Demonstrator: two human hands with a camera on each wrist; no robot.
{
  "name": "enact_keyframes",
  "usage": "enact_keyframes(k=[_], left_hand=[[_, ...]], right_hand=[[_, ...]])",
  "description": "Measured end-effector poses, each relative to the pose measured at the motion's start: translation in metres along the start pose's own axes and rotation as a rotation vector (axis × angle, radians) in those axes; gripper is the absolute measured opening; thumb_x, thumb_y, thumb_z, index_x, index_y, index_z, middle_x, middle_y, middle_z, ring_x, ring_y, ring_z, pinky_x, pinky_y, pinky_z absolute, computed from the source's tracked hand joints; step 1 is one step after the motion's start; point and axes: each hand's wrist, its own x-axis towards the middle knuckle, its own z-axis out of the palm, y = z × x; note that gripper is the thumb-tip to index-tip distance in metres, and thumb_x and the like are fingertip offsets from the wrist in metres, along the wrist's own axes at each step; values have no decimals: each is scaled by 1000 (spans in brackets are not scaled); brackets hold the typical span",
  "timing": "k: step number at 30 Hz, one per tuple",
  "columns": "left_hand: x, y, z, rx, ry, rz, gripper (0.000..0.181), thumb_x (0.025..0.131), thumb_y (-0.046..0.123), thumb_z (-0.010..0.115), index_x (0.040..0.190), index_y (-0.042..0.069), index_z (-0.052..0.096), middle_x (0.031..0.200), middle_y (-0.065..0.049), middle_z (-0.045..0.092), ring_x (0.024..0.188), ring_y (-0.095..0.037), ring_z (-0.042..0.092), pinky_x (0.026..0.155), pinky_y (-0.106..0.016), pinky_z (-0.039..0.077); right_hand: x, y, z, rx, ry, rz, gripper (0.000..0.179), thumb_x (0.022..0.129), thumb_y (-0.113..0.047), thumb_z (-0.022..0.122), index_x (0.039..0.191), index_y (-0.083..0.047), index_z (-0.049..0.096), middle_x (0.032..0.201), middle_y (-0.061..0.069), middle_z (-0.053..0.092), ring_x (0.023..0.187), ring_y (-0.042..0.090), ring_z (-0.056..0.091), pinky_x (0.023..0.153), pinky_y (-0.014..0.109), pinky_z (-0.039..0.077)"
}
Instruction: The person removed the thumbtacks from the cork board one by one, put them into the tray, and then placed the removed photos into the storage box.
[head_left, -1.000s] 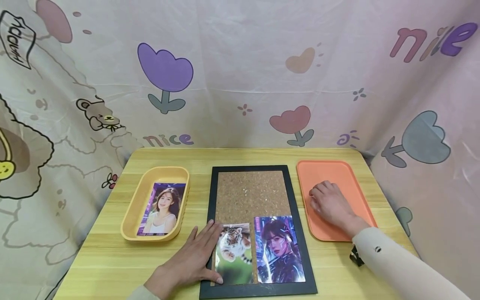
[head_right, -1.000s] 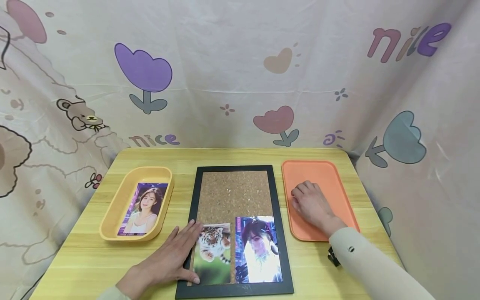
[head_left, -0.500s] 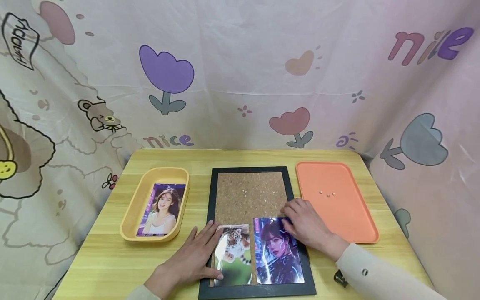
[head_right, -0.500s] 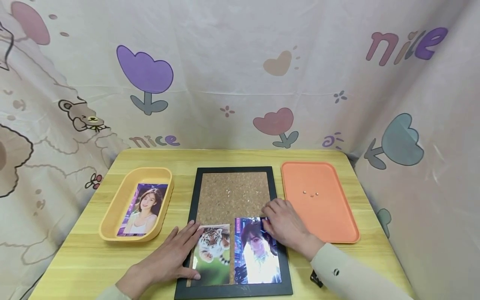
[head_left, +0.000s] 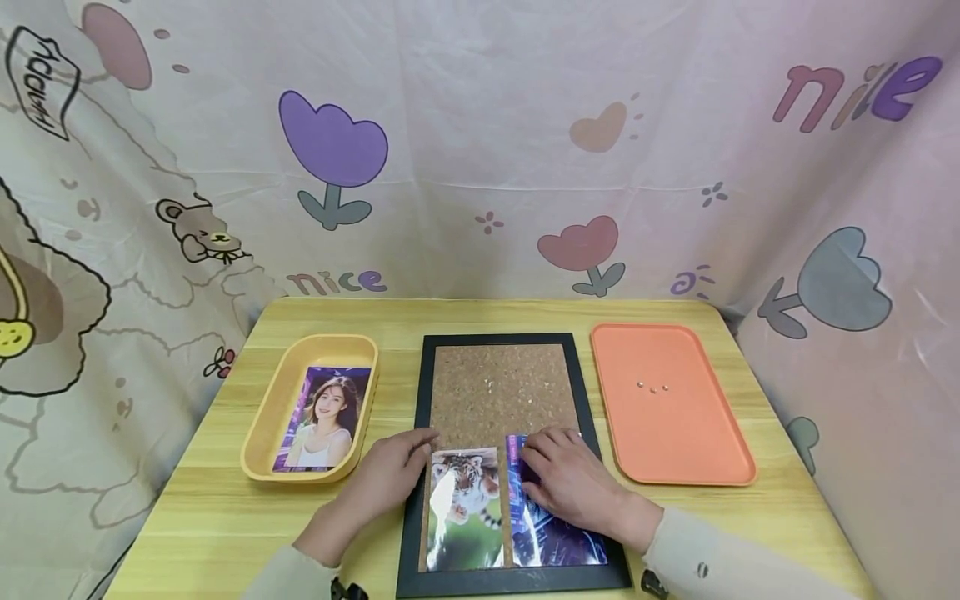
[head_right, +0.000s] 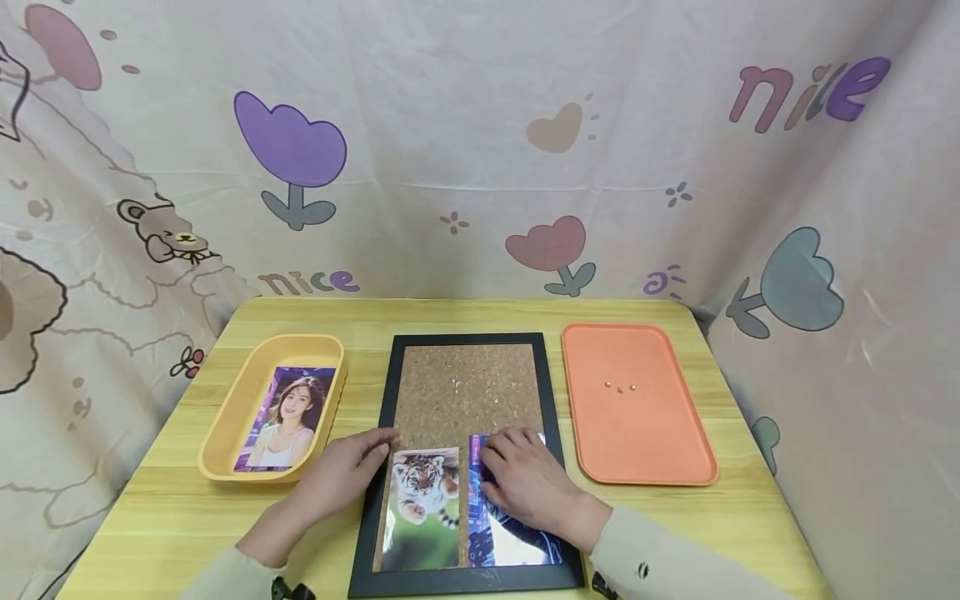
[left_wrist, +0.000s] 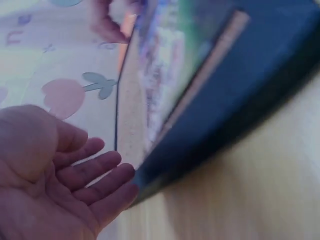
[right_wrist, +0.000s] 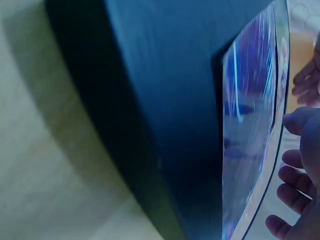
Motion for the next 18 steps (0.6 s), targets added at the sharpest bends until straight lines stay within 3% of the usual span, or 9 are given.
enact_keyframes(k=[3, 8, 10, 14, 18], left_hand=[[8, 2, -3, -189, -18, -100, 30, 109, 14, 55, 134, 7, 71, 124, -8, 77, 121, -32, 70, 103, -52, 57], [19, -1, -5, -697, -136, -244, 39, 114, 11, 43, 144, -9, 57, 136, -27, 66, 124, -35, 68, 104, -44, 59], [21, -5, -6, -851, -154, -309, 42, 115, 12, 39, 148, -12, 50, 143, -31, 59, 127, -37, 66, 106, -42, 57], [20, -10, -10, -938, -146, -385, 46, 116, 18, 35, 151, -10, 48, 148, -32, 55, 130, -39, 64, 106, -42, 57], [16, -15, -14, -939, -168, -398, 52, 116, 27, 37, 152, -9, 45, 151, -34, 52, 134, -43, 61, 106, -43, 57]], right_hand=[[0, -7, 2, -6, -12, -11, 42, 95, -45, 75, 125, -15, 73, 123, 0, 69, 116, 21, 62, 96, 43, 51], [2, -19, 7, -5, -17, -52, 51, 96, -52, 73, 132, -16, 71, 127, -1, 68, 120, 21, 61, 98, 44, 52], [3, -24, 9, 0, -28, -67, 55, 97, -56, 70, 134, -16, 69, 129, -2, 68, 122, 20, 61, 100, 43, 52], [3, -32, 11, 15, -48, -85, 63, 97, -63, 65, 138, -16, 67, 132, -2, 67, 124, 19, 60, 104, 43, 51], [2, -37, 13, 23, -69, -88, 69, 98, -68, 60, 143, -16, 64, 136, -2, 66, 128, 19, 59, 108, 44, 50]])
